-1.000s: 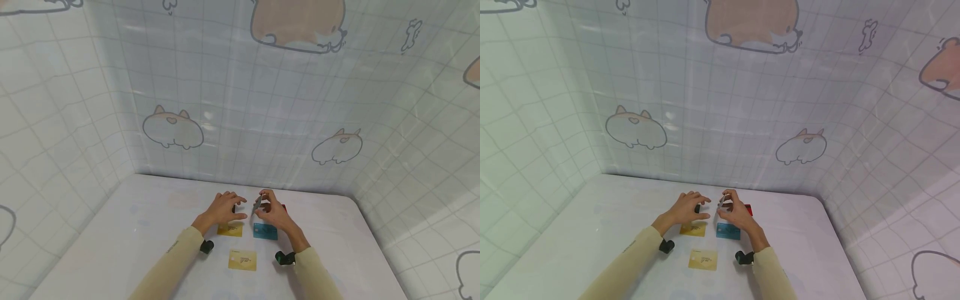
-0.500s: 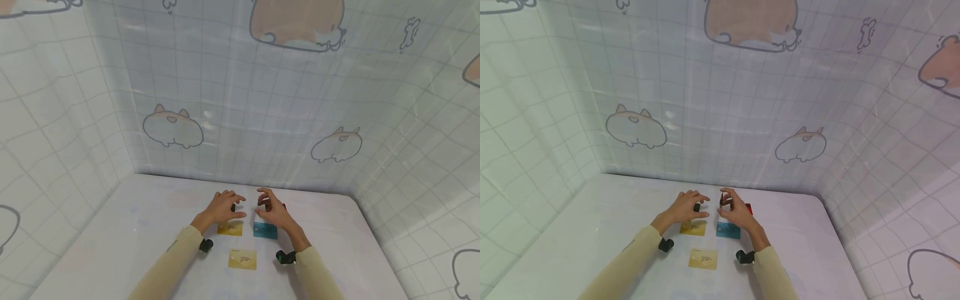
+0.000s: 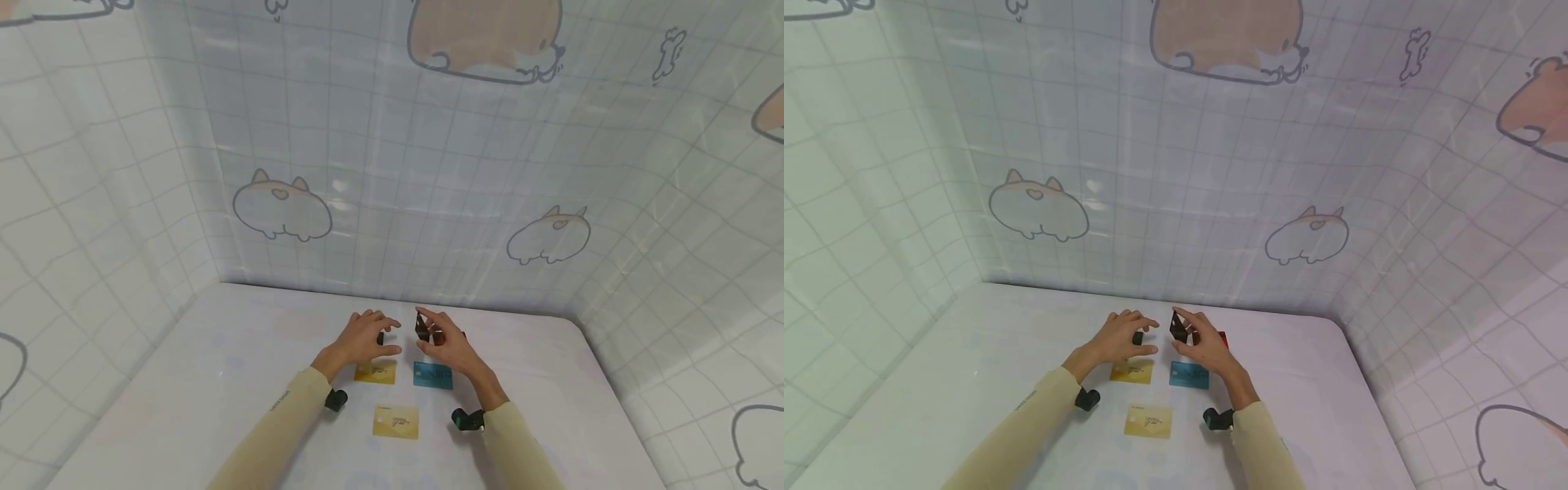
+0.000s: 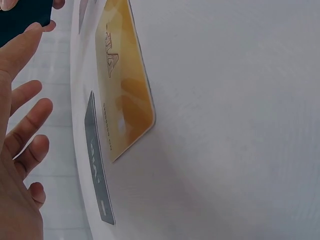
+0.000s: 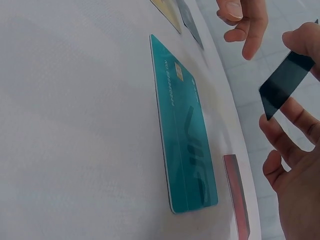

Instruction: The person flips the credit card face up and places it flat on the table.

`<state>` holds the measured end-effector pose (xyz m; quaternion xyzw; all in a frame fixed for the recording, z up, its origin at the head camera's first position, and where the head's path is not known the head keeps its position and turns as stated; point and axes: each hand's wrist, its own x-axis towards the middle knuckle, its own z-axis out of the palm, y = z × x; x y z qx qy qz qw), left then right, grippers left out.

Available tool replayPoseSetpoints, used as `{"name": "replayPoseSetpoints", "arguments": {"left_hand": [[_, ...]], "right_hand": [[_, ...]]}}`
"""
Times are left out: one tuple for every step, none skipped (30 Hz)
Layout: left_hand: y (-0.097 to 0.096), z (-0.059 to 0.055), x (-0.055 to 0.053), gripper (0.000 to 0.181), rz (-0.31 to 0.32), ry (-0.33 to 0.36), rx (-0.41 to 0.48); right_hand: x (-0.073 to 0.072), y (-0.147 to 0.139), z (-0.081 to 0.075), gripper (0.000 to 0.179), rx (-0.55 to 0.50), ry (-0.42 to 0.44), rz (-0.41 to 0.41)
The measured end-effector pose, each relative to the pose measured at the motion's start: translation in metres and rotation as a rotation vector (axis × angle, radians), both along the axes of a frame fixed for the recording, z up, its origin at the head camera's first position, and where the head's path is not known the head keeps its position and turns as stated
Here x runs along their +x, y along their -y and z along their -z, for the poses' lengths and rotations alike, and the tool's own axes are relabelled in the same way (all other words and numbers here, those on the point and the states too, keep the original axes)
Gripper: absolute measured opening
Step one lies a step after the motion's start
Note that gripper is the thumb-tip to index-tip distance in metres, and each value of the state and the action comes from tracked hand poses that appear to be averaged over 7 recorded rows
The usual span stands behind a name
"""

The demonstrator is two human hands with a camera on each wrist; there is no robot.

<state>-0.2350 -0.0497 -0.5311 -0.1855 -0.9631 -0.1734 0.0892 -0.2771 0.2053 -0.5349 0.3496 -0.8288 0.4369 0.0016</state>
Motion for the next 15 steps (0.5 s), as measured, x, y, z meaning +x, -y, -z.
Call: {"name": "replayPoseSetpoints", "arguments": {"left_hand": [[0.0,0.0,-0.0004,0.056,0.0,-0.001,-0.002],[-0.0001,0.0001,-0.0007,0.056,0.0,-0.002,-0.004],[-0.0001,0.0002,-0.0012,0.056,0.0,-0.001,-0.005],[-0.0001,0.0005,-0.0017,0.056,0.0,-0.002,-0.007],[0.0,0.0008,-0.0022,0.056,-0.001,-0.002,-0.011],[0.0,0.0011,-0.0028,0.056,-0.001,-0.003,-0.015],[0.0001,0.0015,-0.0033,0.056,-0.001,-0.004,-0.019],[0.0001,0.0017,-0.0039,0.056,0.0,-0.005,-0.022],[0.0002,0.0018,-0.0044,0.056,0.001,-0.006,-0.021],[0.0003,0.0021,-0.0049,0.056,0.003,-0.007,-0.02],[0.0004,0.0022,-0.0052,0.057,0.005,-0.005,-0.019],[0.0004,0.0023,-0.0056,0.057,0.008,-0.004,-0.016],[0.0004,0.0024,-0.0059,0.057,0.011,-0.003,-0.014],[0.0004,0.0026,-0.0063,0.058,0.014,-0.003,-0.012],[0.0005,0.0028,-0.0066,0.059,0.017,-0.002,-0.01]], "right_hand": [[-0.0005,-0.0004,0.0002,0.071,0.002,0.001,0.0],[-0.0006,-0.0006,0.0001,0.071,0.007,0.004,0.003],[-0.0011,-0.0011,0.0003,0.069,0.01,0.007,0.005],[-0.0015,-0.0015,0.0005,0.068,0.016,0.01,0.01],[-0.0019,-0.0019,0.0008,0.067,0.02,0.012,0.012],[-0.0024,-0.0023,0.001,0.065,0.029,0.011,0.019],[-0.0028,-0.0027,0.0013,0.064,0.038,0.011,0.025],[-0.0031,-0.003,0.0016,0.062,0.045,0.01,0.03],[-0.0035,-0.0032,0.0019,0.061,0.054,0.006,0.037],[-0.0038,-0.0034,0.0022,0.059,0.064,0.003,0.042],[-0.0039,-0.0036,0.0026,0.058,0.072,0.0,0.047],[-0.0041,-0.0037,0.0029,0.056,0.081,-0.001,0.053],[-0.0043,-0.0038,0.003,0.055,0.086,0.002,0.055],[-0.0045,-0.0039,0.0032,0.054,0.088,0.006,0.057],[-0.0047,-0.0039,0.0032,0.053,0.091,0.009,0.058]]}}
